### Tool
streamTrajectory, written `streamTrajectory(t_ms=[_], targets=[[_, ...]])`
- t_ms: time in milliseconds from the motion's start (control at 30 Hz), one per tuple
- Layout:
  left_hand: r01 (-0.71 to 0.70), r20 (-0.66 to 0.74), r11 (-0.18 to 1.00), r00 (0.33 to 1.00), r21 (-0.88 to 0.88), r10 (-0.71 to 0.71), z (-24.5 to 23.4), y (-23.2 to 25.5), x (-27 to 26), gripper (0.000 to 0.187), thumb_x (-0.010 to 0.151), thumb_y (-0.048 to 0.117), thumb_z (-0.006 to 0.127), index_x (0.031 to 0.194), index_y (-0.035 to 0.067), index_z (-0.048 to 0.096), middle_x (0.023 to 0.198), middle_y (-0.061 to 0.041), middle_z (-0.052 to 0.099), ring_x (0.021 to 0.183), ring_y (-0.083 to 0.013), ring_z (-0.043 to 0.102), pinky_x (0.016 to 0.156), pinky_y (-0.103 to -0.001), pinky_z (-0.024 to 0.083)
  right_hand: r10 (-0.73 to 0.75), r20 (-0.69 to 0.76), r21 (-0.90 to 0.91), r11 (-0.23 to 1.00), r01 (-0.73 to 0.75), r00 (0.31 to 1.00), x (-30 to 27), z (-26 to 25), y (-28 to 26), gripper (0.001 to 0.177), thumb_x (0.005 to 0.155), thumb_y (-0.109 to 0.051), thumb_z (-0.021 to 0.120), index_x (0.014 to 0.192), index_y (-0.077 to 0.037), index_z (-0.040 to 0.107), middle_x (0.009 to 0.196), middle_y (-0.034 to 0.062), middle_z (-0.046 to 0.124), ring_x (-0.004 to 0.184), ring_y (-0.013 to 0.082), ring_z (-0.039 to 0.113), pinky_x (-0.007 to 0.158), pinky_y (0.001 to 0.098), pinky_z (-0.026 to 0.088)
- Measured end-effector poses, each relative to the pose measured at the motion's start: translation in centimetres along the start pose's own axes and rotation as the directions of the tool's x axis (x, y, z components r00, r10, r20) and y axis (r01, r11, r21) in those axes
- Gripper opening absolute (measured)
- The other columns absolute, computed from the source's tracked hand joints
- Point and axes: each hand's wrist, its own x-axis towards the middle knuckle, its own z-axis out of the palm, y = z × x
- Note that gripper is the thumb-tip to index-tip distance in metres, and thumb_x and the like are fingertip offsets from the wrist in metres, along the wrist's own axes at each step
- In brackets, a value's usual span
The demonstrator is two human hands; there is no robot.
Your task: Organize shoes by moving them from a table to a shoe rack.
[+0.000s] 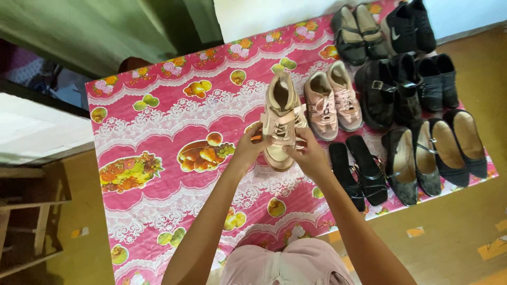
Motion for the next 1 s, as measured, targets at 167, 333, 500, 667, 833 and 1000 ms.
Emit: streamTrajectory(t_ms=[167, 333, 500, 667, 833, 1000], targets=[[-0.079, 0.082, 0.997, 0.993, -0.012, 0.080, 0.8, 2.7, -4.2, 0.082, 0.081, 0.017, 0.080, 0.152, 0.001, 0.044, 0.132, -0.011, 0.064, 0.114, -0.0186, 0.067, 0.096, -0.032, 0.054, -0.011, -0.054, -0.040, 0.999, 0.009, 0.998, -5.1, -0.5, -5.3, 0.058, 0.084, -0.009, 0.080, 0.136, -0.006, 0.053, 0.123, 0.0079, 0.065, 0.111, 0.0182, 0.063, 0.094, 0.0323, 0.051], [-0.144, 0.144, 0.989, 0.980, 0.026, 0.139, 2.5, 6.3, -9.3, 0.083, 0.080, 0.019, 0.081, 0.152, 0.002, 0.043, 0.135, -0.004, 0.060, 0.113, -0.0156, 0.067, 0.095, -0.031, 0.055, -0.054, -0.111, 0.147, 0.987, 0.070, 0.992, -10.3, -0.7, -7.4, 0.058, 0.087, -0.007, 0.077, 0.139, -0.007, 0.051, 0.124, 0.0083, 0.063, 0.118, 0.0169, 0.060, 0.095, 0.0315, 0.053], [-0.132, 0.272, 0.989, 0.952, -0.061, 0.144, 3.7, 4.6, -10.7, 0.082, 0.081, 0.018, 0.081, 0.152, 0.001, 0.042, 0.117, -0.010, 0.066, 0.102, -0.0152, 0.065, 0.086, -0.031, 0.054, -0.097, -0.243, -0.191, 0.980, 0.050, 0.965, -15.4, -0.9, -11.5, 0.055, 0.085, -0.011, 0.080, 0.134, -0.007, 0.056, 0.115, 0.0058, 0.073, 0.111, 0.0144, 0.067, 0.091, 0.0314, 0.054], [-0.204, 0.354, 0.979, 0.917, 0.015, 0.186, 6.1, 4.5, -13.2, 0.075, 0.084, 0.018, 0.082, 0.148, -0.003, 0.049, 0.118, -0.010, 0.067, 0.105, -0.0163, 0.065, 0.091, -0.030, 0.054, -0.075, -0.340, -0.134, 0.991, 0.031, 0.937, -19.8, -2.2, -11.7, 0.056, 0.084, -0.013, 0.081, 0.134, -0.006, 0.058, 0.112, 0.0045, 0.071, 0.107, 0.0145, 0.068, 0.093, 0.0318, 0.056], [-0.183, 0.414, 0.982, 0.898, 0.050, 0.146, 9.2, 5.4, -15.4, 0.080, 0.080, 0.018, 0.083, 0.149, -0.001, 0.047, 0.118, -0.012, 0.066, 0.104, -0.0174, 0.066, 0.088, -0.032, 0.055, -0.096, -0.410, -0.104, 0.993, 0.058, 0.907, -23.5, -3.8, -11.1, 0.057, 0.083, -0.015, 0.082, 0.134, -0.006, 0.057, 0.117, 0.0046, 0.069, 0.107, 0.0139, 0.066, 0.093, 0.0323, 0.057], [-0.196, 0.495, 0.970, 0.863, 0.143, 0.101, 13.8, 7.0, -17.8, 0.081, 0.080, 0.021, 0.083, 0.150, 0.002, 0.046, 0.119, -0.009, 0.068, 0.102, -0.0170, 0.068, 0.087, -0.030, 0.056, -0.093, -0.484, -0.073, 0.995, 0.066, 0.870, -27.4, -6.6, -11.2, 0.059, 0.084, -0.016, 0.081, 0.136, -0.007, 0.056, 0.121, 0.0046, 0.070, 0.114, 0.0134, 0.066, 0.098, 0.0323, 0.057]])
